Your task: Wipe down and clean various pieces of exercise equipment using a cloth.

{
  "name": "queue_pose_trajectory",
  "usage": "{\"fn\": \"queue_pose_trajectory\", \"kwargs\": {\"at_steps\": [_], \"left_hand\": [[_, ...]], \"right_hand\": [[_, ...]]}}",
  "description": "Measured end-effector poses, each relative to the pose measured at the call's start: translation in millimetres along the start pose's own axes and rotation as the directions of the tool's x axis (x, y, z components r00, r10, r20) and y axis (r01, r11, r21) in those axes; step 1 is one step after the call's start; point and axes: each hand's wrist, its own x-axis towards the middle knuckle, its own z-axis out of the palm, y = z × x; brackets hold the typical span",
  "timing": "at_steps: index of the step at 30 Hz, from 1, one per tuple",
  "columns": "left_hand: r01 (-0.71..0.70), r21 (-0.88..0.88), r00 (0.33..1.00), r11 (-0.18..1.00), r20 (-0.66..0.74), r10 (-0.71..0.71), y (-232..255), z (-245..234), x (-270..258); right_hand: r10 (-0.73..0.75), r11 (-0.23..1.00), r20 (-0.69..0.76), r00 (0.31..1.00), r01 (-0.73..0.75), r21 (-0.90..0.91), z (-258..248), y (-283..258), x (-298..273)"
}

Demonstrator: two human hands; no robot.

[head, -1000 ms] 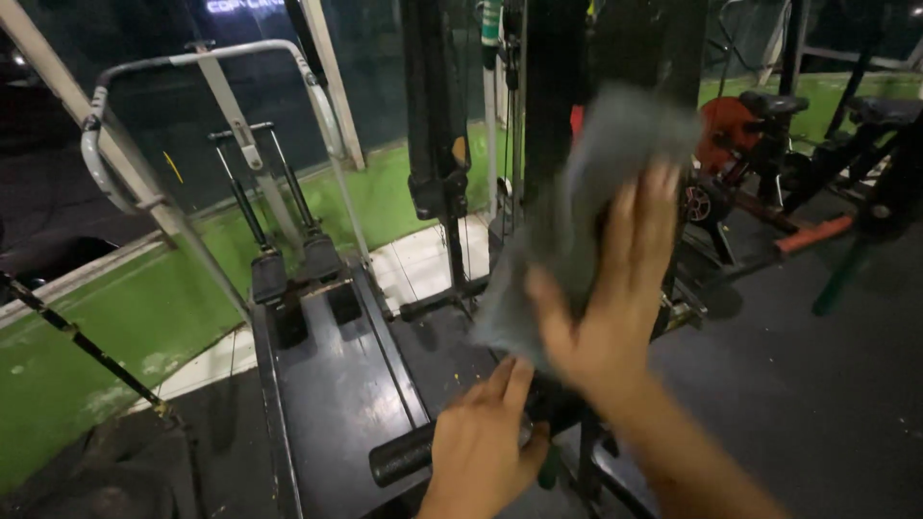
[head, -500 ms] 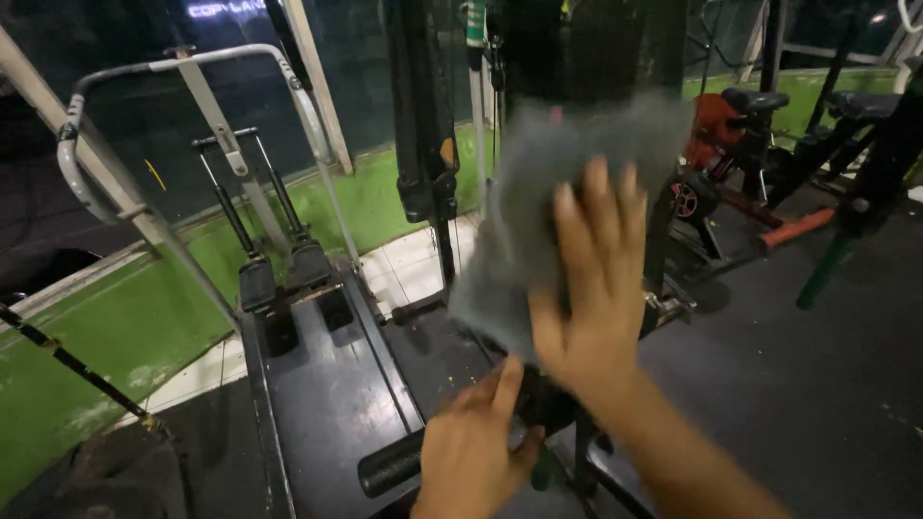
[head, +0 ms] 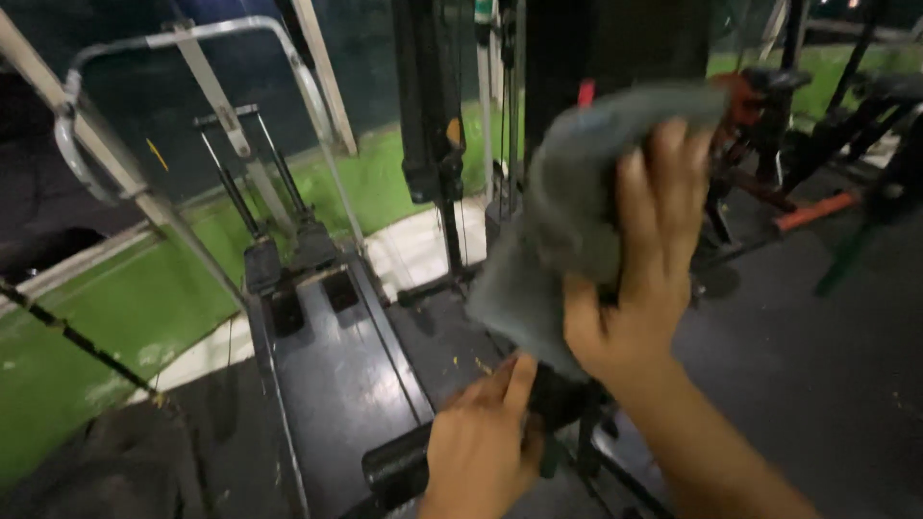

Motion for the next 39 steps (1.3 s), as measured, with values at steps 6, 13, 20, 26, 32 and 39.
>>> {"fn": "queue_pose_trajectory", "kwargs": {"at_steps": [6,13,20,26,32,39], "left_hand": [[-0.014,-0.037,0.995,0.999,-0.104,0.010,9.3,-6.6,-3.9],[-0.201,-0.120,0.917,0.972,-0.371,0.144,30.5,1.2,-32.4],[-0.318,-0.380,0.923,0.869,-0.333,0.193,16.6,114.3,-91.2],[-0.234,-0.419,0.963,0.877,-0.226,0.148,19.4,107.6,-86.1],[-0.435,-0.291,0.693,0.852,-0.712,0.110,38.4,14.5,-71.7],[0.037,-0.098,0.780,0.995,-0.619,-0.090,-15.5,-41.0,-64.5]], "right_hand": [[-0.013,0.999,0.028,1.000,0.014,-0.029,7.7,8.6,-89.7],[0.166,0.979,0.210,0.963,-0.187,0.080,27.8,40.2,-362.2],[0.457,0.803,0.501,0.735,-0.583,0.122,22.0,58.6,-473.4],[0.391,0.862,0.579,0.716,-0.505,0.042,-29.9,85.7,-495.9],[0.965,0.189,-0.187,0.185,-0.982,0.006,-96.6,126.4,-418.6],[0.191,0.972,0.439,0.878,-0.233,0.042,-30.2,-62.9,-110.2]]}}
